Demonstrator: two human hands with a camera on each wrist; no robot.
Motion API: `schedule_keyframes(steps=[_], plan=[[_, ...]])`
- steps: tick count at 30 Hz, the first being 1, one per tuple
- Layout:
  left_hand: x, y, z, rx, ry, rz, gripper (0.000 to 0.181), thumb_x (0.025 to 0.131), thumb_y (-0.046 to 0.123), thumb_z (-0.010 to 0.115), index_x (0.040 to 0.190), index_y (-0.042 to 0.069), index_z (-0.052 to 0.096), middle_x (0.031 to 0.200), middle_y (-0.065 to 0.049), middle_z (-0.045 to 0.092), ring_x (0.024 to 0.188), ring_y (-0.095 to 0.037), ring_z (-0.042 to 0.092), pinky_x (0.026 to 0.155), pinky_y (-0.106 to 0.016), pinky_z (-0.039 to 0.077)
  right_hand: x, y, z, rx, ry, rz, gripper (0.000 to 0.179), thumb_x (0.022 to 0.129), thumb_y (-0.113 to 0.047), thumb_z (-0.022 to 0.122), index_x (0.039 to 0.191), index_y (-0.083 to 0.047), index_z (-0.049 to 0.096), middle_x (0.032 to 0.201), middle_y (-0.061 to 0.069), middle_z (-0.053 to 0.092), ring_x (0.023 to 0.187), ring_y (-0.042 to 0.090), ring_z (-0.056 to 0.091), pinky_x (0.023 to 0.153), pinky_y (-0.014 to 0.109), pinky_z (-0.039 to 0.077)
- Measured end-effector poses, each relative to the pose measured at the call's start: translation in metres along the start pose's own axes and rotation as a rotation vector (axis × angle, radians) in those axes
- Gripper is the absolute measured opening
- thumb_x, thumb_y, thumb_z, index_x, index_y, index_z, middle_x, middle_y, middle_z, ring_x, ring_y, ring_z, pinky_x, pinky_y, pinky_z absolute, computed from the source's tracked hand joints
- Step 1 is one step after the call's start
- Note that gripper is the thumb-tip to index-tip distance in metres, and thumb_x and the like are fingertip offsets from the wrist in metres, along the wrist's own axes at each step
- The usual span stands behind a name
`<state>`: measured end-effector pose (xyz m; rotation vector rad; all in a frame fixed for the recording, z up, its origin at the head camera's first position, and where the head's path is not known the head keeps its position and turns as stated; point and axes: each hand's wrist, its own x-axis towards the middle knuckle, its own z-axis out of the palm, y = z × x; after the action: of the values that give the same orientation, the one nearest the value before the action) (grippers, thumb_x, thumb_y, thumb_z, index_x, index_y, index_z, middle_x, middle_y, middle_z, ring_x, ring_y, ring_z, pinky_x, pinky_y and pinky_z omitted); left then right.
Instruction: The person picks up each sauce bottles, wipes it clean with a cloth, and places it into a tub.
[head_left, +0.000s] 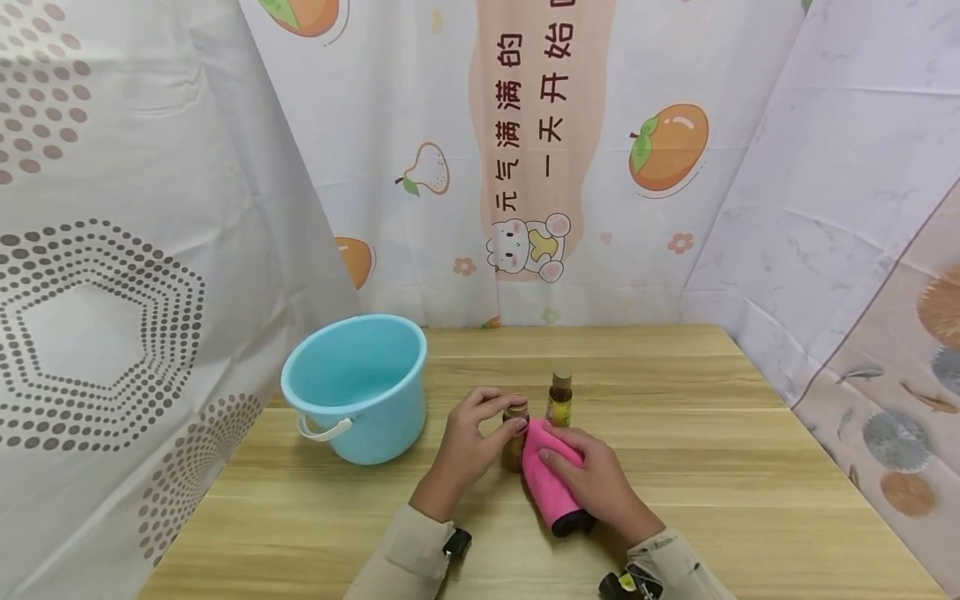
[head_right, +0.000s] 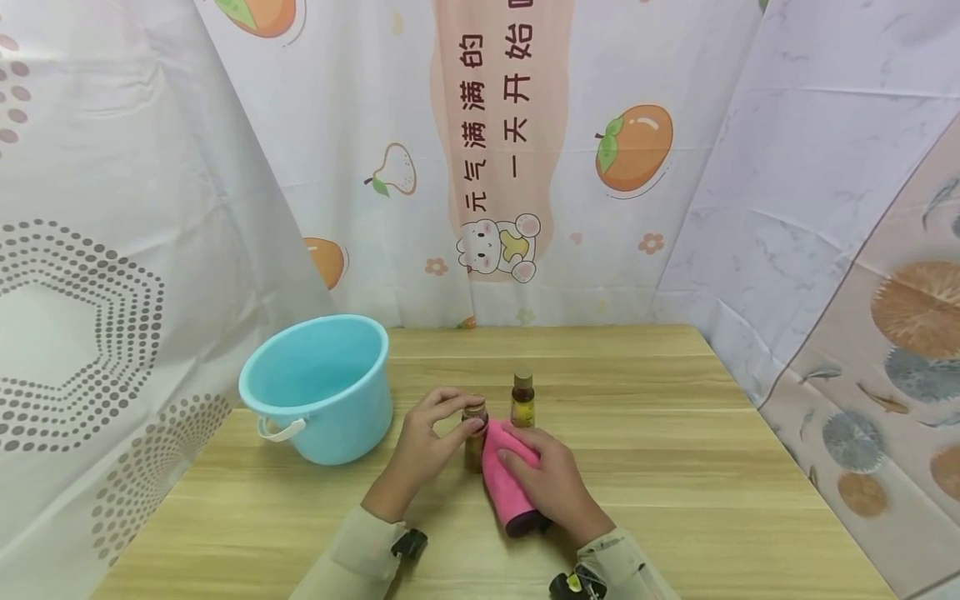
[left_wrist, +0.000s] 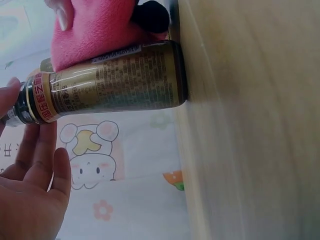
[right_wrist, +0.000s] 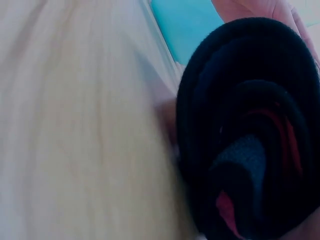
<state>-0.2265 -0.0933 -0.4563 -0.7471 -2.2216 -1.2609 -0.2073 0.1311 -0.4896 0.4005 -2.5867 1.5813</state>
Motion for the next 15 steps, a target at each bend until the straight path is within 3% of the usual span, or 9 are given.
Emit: schedule_keyframes(steps=[15], plan=[[0.0013, 0.0009, -0.0025, -0.013, -0.002, 0.055, 0.026, 0.098, 0.022, 0.074, 0.124, 0.018, 0.076, 0.122, 0.004, 0.07, 0.117, -0.013, 0.068, 0.1, -0.039, 0.058, -0.0012, -0.0042, 0.0003, 0.145, 0.089, -0.147, 0.039, 0.097, -0.032, 0.075, 0.136, -0.033, 0.068, 0.14, -0.004, 0.065, 0.107, 0.016, 0.067, 0.084, 0.026, 0.059]])
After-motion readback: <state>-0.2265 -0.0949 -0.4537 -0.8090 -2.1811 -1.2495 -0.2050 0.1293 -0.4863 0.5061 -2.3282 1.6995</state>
